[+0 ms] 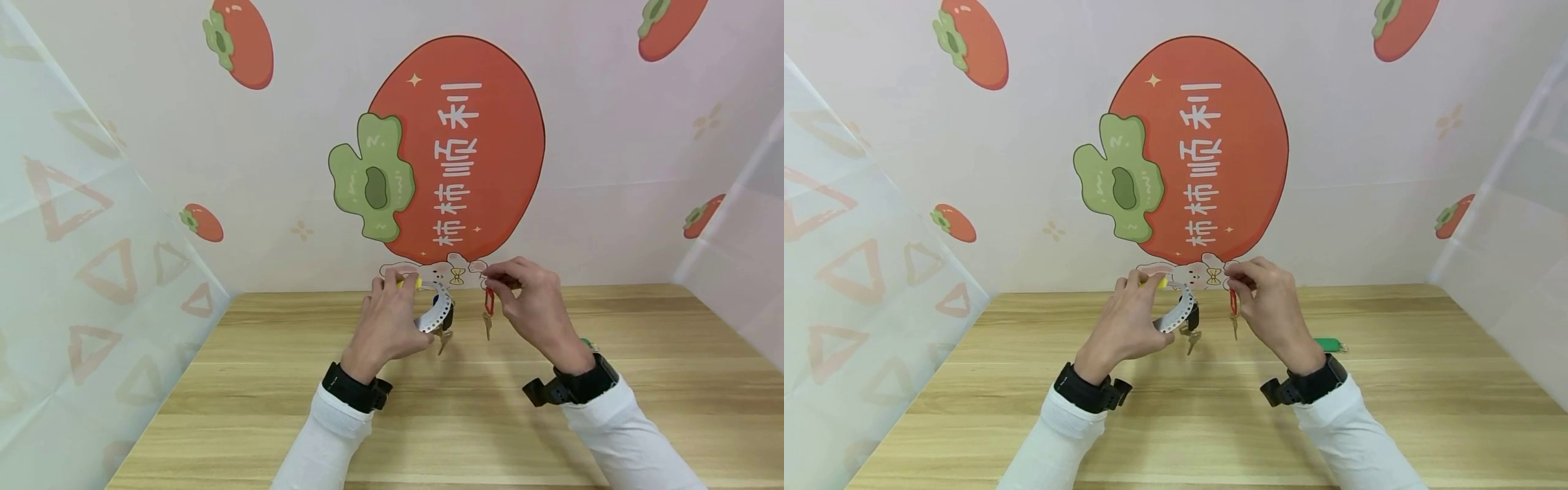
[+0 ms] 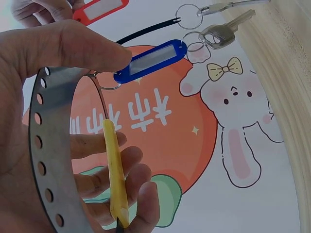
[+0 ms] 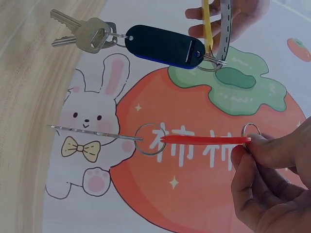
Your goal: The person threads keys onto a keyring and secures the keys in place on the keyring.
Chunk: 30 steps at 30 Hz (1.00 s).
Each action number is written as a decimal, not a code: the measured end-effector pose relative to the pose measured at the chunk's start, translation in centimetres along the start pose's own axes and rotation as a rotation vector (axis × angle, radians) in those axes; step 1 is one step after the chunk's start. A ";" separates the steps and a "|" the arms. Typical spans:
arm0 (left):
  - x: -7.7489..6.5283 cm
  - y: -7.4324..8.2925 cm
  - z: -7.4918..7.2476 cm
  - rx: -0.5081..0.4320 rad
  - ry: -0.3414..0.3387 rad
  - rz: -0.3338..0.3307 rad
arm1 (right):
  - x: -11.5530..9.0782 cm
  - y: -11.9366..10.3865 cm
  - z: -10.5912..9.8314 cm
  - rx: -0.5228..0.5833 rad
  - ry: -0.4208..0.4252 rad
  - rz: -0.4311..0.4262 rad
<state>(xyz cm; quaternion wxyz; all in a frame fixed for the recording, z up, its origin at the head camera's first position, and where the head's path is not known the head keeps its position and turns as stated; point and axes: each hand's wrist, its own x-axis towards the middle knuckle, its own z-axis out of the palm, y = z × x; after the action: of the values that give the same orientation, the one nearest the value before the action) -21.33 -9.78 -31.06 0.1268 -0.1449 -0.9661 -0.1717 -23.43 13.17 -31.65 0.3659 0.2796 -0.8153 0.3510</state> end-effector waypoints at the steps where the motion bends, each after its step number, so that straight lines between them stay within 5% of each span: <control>1: 0.0 0.0 0.0 0.002 0.000 0.001 | 0.0 0.0 0.0 -0.004 0.000 0.002; 24: -0.1 0.1 0.0 -0.003 0.001 -0.003 | 0.2 -0.2 -0.2 -0.028 0.029 0.002; 30: 0.0 0.1 0.0 -0.015 0.003 -0.004 | 0.2 -0.5 -0.4 -0.027 -0.030 0.003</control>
<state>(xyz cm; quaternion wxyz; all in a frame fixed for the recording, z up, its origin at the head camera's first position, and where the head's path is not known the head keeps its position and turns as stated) -21.26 -9.69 -31.06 0.1267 -0.1439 -0.9649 -0.1794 -23.00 13.12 -31.14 0.3570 0.2786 -0.8257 0.3365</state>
